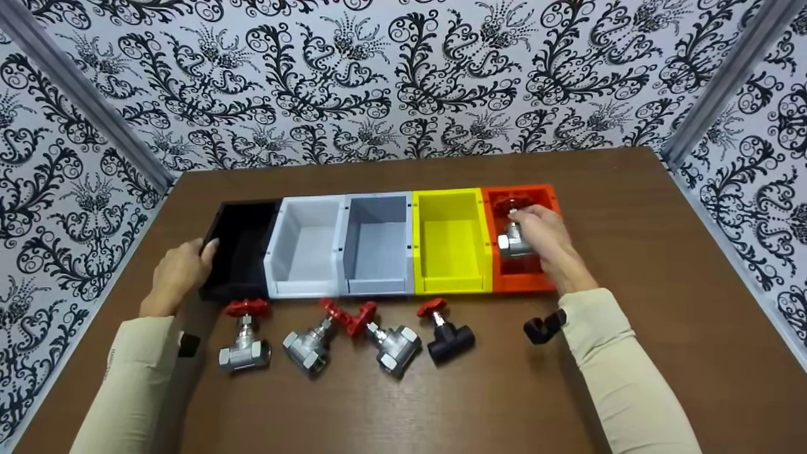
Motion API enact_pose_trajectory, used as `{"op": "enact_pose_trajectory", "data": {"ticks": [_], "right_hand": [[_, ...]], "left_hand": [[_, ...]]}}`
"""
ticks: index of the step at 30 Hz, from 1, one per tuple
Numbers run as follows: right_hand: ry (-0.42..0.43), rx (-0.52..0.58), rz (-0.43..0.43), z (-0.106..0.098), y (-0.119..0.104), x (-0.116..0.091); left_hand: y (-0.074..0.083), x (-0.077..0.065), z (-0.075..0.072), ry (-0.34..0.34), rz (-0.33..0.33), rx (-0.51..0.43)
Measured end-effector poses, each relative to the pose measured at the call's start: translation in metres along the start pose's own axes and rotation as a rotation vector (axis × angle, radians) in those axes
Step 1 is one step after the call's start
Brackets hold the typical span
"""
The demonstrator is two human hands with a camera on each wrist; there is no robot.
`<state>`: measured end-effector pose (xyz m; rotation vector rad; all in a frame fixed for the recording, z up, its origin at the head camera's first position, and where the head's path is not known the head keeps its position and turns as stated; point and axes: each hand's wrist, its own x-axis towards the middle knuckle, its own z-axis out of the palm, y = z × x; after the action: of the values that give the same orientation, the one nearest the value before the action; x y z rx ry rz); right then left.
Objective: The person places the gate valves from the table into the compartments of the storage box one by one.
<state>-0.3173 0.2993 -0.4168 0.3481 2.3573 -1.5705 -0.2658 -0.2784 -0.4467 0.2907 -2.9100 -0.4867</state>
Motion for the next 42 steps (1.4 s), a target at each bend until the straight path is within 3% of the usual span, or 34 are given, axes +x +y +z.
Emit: {"op": "enact_pose_trajectory", "data": {"ticks": [20, 29, 42], "right_hand": [[0.008, 0.008, 0.006, -0.004, 0.009, 0.007], [-0.020, 0.032, -0.001, 0.001, 0.011, 0.012], [-0.022, -0.015, 0.019, 0.003, 0.017, 0.018]], "left_hand": [[0.004, 0.002, -0.001, -0.047, -0.024, -0.003], [0.001, 0.001, -0.003, 0.018, 0.004, 0.005], [0.001, 0.000, -0.002, -0.023, -0.019, 0.001]]}}
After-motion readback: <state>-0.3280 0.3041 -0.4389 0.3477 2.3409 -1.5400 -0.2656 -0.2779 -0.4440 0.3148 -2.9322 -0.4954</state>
